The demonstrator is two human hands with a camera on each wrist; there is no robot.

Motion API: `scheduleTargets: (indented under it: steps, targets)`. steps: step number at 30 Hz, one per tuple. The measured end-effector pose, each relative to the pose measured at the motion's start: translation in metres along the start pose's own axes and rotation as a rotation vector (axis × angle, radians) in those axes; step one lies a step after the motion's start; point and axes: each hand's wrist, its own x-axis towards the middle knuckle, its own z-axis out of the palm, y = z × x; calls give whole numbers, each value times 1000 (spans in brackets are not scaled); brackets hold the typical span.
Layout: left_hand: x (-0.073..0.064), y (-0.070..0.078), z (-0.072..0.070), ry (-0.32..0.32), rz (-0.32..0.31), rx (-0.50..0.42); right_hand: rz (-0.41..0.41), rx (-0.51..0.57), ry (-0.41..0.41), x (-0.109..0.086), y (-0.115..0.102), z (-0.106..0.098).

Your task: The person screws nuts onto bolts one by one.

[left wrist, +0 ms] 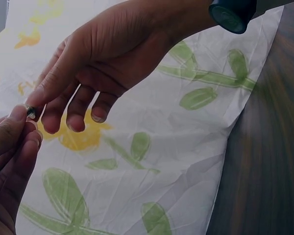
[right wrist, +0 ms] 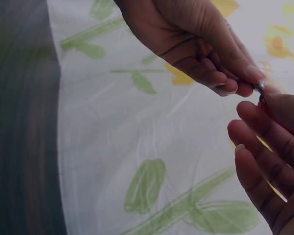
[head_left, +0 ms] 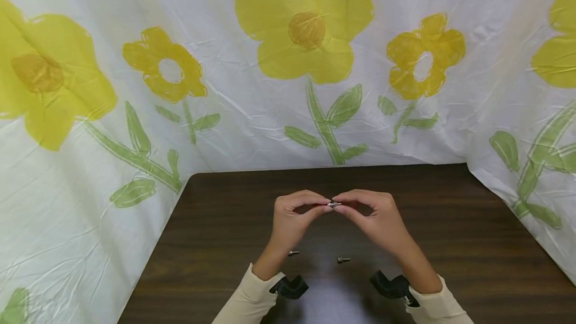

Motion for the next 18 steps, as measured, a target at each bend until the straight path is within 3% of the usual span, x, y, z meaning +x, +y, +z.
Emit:
scheduleTargets:
  steps: [11,18]
  targets:
    - [-1,0,1,-9,12,9,123,16,-26,-1,-4,6]
    - [-1,-1,3,-23,26,24,204,-62,1,-1,-5,11]
